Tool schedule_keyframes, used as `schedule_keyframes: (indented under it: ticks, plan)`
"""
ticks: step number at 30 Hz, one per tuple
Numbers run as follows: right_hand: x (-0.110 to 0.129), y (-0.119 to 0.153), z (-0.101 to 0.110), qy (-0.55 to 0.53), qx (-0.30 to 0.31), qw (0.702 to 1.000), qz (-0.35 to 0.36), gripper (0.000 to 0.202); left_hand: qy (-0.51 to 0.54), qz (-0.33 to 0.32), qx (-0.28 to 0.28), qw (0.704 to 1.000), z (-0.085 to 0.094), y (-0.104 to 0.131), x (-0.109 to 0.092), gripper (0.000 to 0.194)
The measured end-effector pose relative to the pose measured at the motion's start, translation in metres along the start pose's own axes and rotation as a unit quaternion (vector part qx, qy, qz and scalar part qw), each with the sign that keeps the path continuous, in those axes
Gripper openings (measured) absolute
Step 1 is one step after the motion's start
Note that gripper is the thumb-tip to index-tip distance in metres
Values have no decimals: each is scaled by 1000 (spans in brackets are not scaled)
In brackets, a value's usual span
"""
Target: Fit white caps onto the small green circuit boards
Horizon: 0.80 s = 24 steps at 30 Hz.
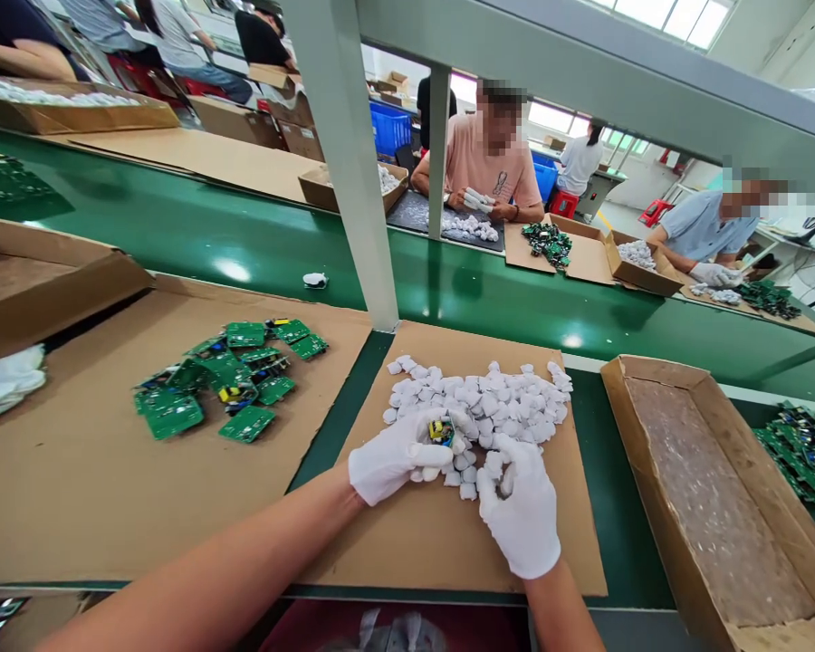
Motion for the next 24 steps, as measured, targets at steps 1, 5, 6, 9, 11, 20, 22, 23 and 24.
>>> schedule_keyframes:
  ticks: [1,5,6,9,11,20,22,23,24]
  plan:
    - [-2,0,2,-26,-23,999,3,26,2,5,0,1000,-1,0,0,37]
    - [-15,-5,11,-195,-82,973,-89,24,27,-11,6,1000,-5,1,0,38]
    - [-15,-9,11,-249,-75,959,-116,26,40,-20,19,999,-6,1,0,37]
    - [-5,-26,8,-387,-19,909,-155,28,87,-25,55,994,-6,-1,2,32]
    - [3,-39,7,-424,-16,893,-152,24,102,-15,51,993,-3,-3,4,29]
    - [1,-72,-12,-361,-61,928,-67,15,171,-22,40,984,9,-5,2,33]
    - [-3,-67,-17,-369,-41,926,-71,18,173,-37,45,983,9,-6,1,34]
    - [-4,-64,-19,-383,-27,920,-80,19,172,-45,44,983,9,-6,1,32]
    - [-5,-60,-20,-398,-12,913,-87,21,170,-51,43,983,9,-6,0,30]
Point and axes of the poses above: each hand's wrist, its own y-axis away from the middle knuckle, its own z-axis out of the back of the hand, x = y × z, the point moved 5 cm from there along -y, towards the middle knuckle, and after that the axes turned 13 degrees about z, right-handed, at the moved point
